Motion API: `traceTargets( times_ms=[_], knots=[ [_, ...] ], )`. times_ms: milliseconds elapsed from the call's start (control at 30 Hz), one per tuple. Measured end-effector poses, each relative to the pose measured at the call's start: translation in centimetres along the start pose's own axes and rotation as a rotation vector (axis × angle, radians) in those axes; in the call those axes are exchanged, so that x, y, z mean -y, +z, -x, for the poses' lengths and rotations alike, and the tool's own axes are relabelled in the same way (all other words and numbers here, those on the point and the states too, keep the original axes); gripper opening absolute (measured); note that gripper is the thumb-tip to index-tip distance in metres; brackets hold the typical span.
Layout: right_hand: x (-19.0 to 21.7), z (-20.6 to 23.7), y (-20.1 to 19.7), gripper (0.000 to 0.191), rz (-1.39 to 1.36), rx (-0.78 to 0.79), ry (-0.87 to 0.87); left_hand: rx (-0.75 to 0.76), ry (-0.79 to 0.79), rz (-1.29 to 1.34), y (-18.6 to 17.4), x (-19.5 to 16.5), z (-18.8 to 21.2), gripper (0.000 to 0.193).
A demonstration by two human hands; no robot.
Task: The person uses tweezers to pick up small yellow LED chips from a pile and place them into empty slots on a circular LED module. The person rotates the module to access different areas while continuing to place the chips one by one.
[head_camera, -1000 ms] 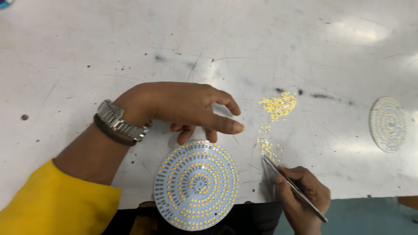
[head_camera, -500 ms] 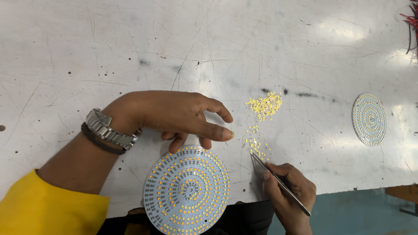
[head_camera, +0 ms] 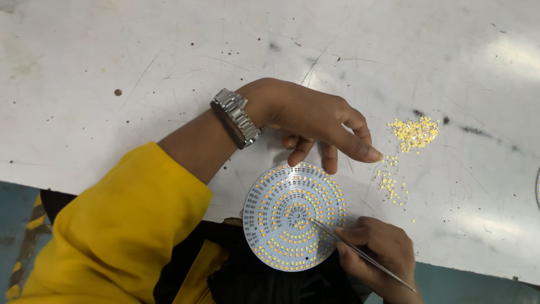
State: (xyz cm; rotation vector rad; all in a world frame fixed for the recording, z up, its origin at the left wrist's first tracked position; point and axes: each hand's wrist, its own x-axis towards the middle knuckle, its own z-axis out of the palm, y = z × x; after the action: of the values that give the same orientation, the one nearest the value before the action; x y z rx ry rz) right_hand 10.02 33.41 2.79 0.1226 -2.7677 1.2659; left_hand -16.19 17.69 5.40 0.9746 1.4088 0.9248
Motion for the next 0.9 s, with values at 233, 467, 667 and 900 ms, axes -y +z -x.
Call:
traceTargets(
  times_ms=[233, 467, 667, 900],
  knots=[
    [0.1, -2.3, -0.9, 0.018, -0.033, 0.139, -0.136, -0.029, -0.042, -0.009, 0.2, -0.6, 0.4, 0.088],
    [0.2, -2.5, -0.5, 0.019, -0.021, 0.142, -0.168, -0.019, -0.047, 0.005, 0.1, -0.6, 0.5, 0.088],
    [0.6, -2.7, -0.4, 0.018, -0.018, 0.153, -0.17, -0.023, -0.048, -0.001, 0.1, -0.4, 0.5, 0.088],
    [-0.4, -0.9, -1.4, 0.018, 0.011, 0.04, -0.005, -0.025, -0.102, -0.048, 0.1, -0.9, 0.7, 0.085]
  ],
)
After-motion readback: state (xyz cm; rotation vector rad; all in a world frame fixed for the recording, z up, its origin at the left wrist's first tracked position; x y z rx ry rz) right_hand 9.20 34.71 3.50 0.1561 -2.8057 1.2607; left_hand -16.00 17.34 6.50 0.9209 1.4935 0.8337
